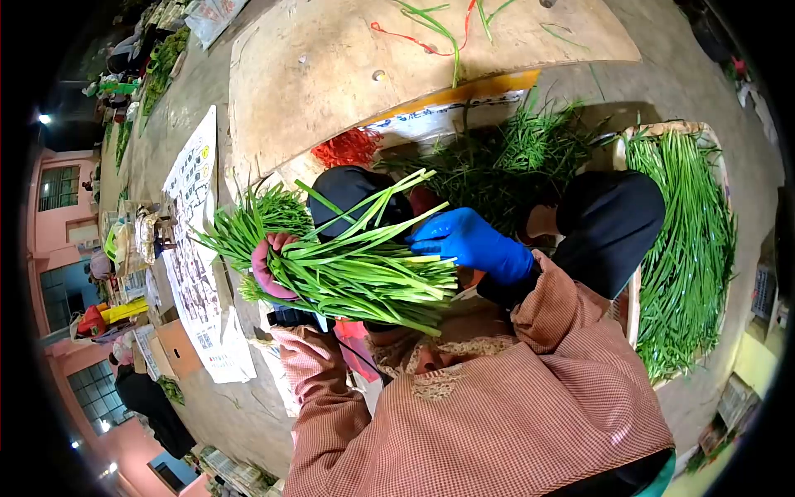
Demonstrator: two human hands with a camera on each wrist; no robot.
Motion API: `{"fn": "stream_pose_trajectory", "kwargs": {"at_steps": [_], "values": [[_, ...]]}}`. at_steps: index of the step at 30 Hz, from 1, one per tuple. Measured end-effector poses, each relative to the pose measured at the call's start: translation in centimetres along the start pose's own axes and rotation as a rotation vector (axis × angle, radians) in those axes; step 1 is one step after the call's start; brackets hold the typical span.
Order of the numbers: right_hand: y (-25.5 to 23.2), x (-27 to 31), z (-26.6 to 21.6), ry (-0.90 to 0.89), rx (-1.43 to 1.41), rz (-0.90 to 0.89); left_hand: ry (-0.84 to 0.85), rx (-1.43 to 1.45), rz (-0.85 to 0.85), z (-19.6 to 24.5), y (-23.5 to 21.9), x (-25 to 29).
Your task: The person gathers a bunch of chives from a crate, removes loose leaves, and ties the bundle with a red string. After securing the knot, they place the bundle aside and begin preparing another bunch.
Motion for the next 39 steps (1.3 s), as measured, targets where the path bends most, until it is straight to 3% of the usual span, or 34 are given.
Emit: {"fn": "stream_pose_trajectory", "kwargs": {"at_steps": [2,3,4,7,9,10,12,13,15,19,22,24,26,28,31,33,36,37,39], "values": [[-1.0,1.1,1.3,0.532,-0.368,0.357,0.0,-0.004,-0.008,0.0,0.0,0.1],[-2.1,1.7,1.2,0.519,-0.363,0.485,0.019,-0.038,-0.001,0.0,0.3,0.2],[-3.6,2.0,1.0,0.397,-0.473,0.593,0.04,-0.073,0.006,0.0,0.5,0.4],[-5.9,2.8,-0.6,0.411,-0.424,0.569,0.026,-0.063,0.034,0.1,0.0,0.4],[-4.8,2.1,-2.8,0.468,-0.436,0.405,0.024,-0.078,0.022,0.0,0.3,0.2],[-4.0,1.5,-3.8,0.393,-0.479,0.313,0.036,-0.089,0.049,0.0,0.7,0.2],[-2.5,0.7,-3.9,0.21,-0.098,0.136,0.03,-0.118,0.036,0.1,0.9,0.1],[-2.0,0.5,-3.4,0.207,-0.097,0.137,0.031,-0.119,0.033,0.1,0.9,0.0],[-1.1,0.0,-3.2,0.128,0.31,0.083,0.035,-0.108,0.004,0.1,1.2,0.1],[-0.4,-0.8,-3.6,0.056,0.48,0.118,0.016,-0.114,0.016,0.1,1.4,0.3],[-0.3,-1.0,-2.9,-0.068,0.358,0.275,0.037,-0.127,-0.003,0.2,1.2,0.4],[-0.9,-1.3,-2.1,-0.062,0.039,0.384,0.031,-0.136,0.046,0.1,0.7,0.7],[-1.2,-0.9,-0.7,0.197,-0.253,0.495,0.055,-0.091,0.067,-0.4,0.7,0.7],[-2.2,-0.6,-1.3,0.267,-0.524,0.585,0.067,-0.136,0.125,-0.6,0.9,0.9],[-5.9,1.4,-1.8,0.352,-0.569,0.677,0.077,-0.113,0.061,-0.6,-0.4,0.7],[-7.8,2.7,-2.5,0.334,-0.147,0.54,0.122,-0.142,0.079,-0.5,-1.1,0.7],[-6.7,3.8,-3.0,0.296,-0.315,0.478,0.111,-0.133,0.124,-0.6,-1.3,1.0],[-6.3,3.7,-3.5,0.211,-0.268,0.438,0.143,-0.145,0.126,-0.6,-1.6,1.1],[-5.8,3.7,-4.4,0.239,-0.142,0.384,0.177,-0.19,0.101,-0.5,-1.8,1.1]]}}
Point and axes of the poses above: each hand's wrist, its own x-axis away from the middle knuckle, its own y-axis out of the palm, z = x × y, the point moved 5 cm from there along -x, towards the middle knuckle, and after that the axes turned 8 degrees about -x, right-handed, at the moved point
